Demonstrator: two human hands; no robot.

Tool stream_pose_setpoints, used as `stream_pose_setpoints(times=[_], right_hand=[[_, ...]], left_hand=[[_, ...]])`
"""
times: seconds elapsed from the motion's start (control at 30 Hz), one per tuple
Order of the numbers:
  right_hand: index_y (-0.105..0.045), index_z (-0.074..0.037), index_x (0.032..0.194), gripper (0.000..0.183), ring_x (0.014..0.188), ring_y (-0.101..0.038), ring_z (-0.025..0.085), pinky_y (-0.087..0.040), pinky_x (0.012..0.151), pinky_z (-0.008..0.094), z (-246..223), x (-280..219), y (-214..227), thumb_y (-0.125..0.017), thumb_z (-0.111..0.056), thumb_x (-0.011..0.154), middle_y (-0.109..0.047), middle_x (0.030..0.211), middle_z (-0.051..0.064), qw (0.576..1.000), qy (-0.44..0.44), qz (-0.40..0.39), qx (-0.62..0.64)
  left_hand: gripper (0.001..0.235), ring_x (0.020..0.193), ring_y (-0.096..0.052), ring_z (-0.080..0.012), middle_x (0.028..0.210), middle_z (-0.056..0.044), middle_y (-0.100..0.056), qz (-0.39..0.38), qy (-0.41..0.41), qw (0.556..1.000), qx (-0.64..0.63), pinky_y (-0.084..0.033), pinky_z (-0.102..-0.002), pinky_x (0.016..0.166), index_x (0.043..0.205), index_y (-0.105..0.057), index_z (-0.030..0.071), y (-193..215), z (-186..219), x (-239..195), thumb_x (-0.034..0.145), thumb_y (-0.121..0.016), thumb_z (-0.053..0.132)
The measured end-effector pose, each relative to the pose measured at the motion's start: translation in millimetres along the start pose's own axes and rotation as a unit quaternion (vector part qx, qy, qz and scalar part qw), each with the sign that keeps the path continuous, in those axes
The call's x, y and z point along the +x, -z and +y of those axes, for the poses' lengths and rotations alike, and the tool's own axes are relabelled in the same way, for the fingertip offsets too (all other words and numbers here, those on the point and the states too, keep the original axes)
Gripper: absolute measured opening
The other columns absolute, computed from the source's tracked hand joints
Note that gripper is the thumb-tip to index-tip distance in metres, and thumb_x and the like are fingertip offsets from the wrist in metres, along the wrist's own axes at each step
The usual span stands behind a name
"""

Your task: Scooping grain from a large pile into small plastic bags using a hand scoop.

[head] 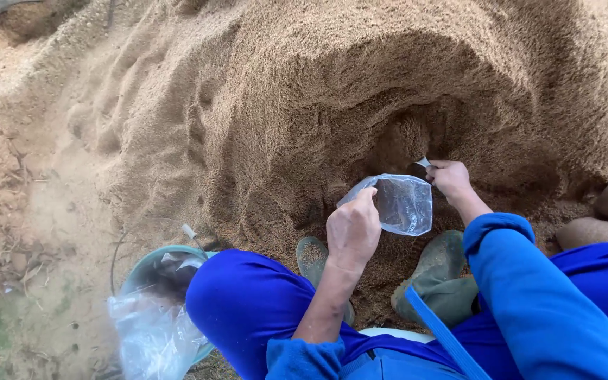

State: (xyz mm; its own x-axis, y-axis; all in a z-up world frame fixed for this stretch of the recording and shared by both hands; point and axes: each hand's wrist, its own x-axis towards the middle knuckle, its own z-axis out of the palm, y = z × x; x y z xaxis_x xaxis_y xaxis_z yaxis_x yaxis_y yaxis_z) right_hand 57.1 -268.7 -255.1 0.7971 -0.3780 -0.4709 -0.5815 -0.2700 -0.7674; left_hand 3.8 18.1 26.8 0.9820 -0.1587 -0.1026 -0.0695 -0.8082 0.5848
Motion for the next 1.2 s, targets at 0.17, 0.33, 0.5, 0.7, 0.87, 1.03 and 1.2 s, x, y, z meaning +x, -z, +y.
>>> stream_pose_setpoints(times=[0.17,0.33,0.5,0.7,0.87,1.03,1.2], right_hand=[[-0.073,-0.002,0.121,0.031,0.057,-0.059,0.012,-0.045,0.058,0.024,-47.3,-22.6,43.4,-0.068,-0.016,0.094,-0.073,0.077,0.012,0.999,0.030,-0.045,0.000],[-0.070,0.001,0.124,0.034,0.059,-0.055,0.010,-0.042,0.059,0.022,-87.8,-43.4,90.2,-0.069,-0.014,0.093,-0.071,0.079,0.010,0.996,0.064,-0.060,0.004],[-0.071,-0.001,0.125,0.031,0.061,-0.055,0.010,-0.046,0.061,0.023,-144.6,-102.0,134.6,-0.069,-0.013,0.096,-0.070,0.080,0.012,0.992,0.103,-0.068,0.003],[-0.077,-0.008,0.122,0.025,0.060,-0.047,0.009,-0.039,0.058,0.019,-200.0,-183.7,163.6,-0.066,-0.008,0.100,-0.068,0.081,0.003,0.987,0.100,-0.112,-0.055],[-0.080,-0.015,0.122,0.028,0.059,-0.047,0.008,-0.036,0.048,0.027,-205.7,-234.3,142.1,-0.072,-0.012,0.095,-0.076,0.083,-0.003,0.971,0.143,-0.035,-0.188],[-0.070,-0.029,0.094,0.021,0.067,-0.062,0.015,-0.046,0.078,0.033,-157.9,-233.3,77.2,-0.056,-0.016,0.090,-0.062,0.068,-0.005,0.702,0.462,0.177,-0.512],[-0.063,-0.030,0.077,0.015,0.067,-0.062,0.016,-0.046,0.076,0.034,-191.9,-220.2,105.0,-0.058,-0.019,0.085,-0.057,0.065,-0.007,0.686,0.493,0.215,-0.490]], left_hand=[[0.042,0.088,-0.076,-0.0425,0.099,-0.030,-0.074,-0.024,-0.013,0.996,-0.087,-0.060,-0.051,0.075,0.132,-0.064,0.005,7.2,5.1,3.9,0.093,-0.052,0.011],[0.048,0.094,-0.073,-0.0481,0.098,-0.031,-0.074,-0.029,-0.016,0.993,-0.113,-0.057,-0.058,0.082,0.137,-0.060,0.003,-9.9,-6.1,11.8,0.090,-0.054,0.014],[0.055,0.098,-0.070,-0.0536,0.103,-0.037,-0.071,-0.034,-0.012,0.991,-0.132,-0.054,-0.063,0.087,0.141,-0.055,0.001,1.6,5.6,7.9,0.087,-0.056,0.015],[0.066,0.090,-0.071,-0.0482,0.109,-0.034,-0.070,-0.066,-0.003,0.995,-0.081,-0.055,-0.057,0.088,0.154,-0.040,0.004,-6.8,9.2,12.5,0.090,-0.050,0.015],[0.067,0.098,-0.068,-0.0497,0.109,-0.033,-0.070,-0.090,0.007,0.994,-0.063,-0.051,-0.057,0.091,0.155,-0.038,0.008,-4.8,13.6,13.9,0.091,-0.053,0.020],[0.065,0.106,-0.070,-0.0504,0.109,-0.036,-0.070,-0.080,0.006,0.992,-0.094,-0.056,-0.058,0.093,0.151,-0.046,0.008,4.1,14.6,6.2,0.088,-0.054,0.022],[0.065,0.103,-0.069,-0.0536,0.106,-0.040,-0.069,-0.073,0.013,0.992,-0.103,-0.057,-0.060,0.088,0.152,-0.045,0.005,9.0,4.9,10.0,0.088,-0.052,0.018]])
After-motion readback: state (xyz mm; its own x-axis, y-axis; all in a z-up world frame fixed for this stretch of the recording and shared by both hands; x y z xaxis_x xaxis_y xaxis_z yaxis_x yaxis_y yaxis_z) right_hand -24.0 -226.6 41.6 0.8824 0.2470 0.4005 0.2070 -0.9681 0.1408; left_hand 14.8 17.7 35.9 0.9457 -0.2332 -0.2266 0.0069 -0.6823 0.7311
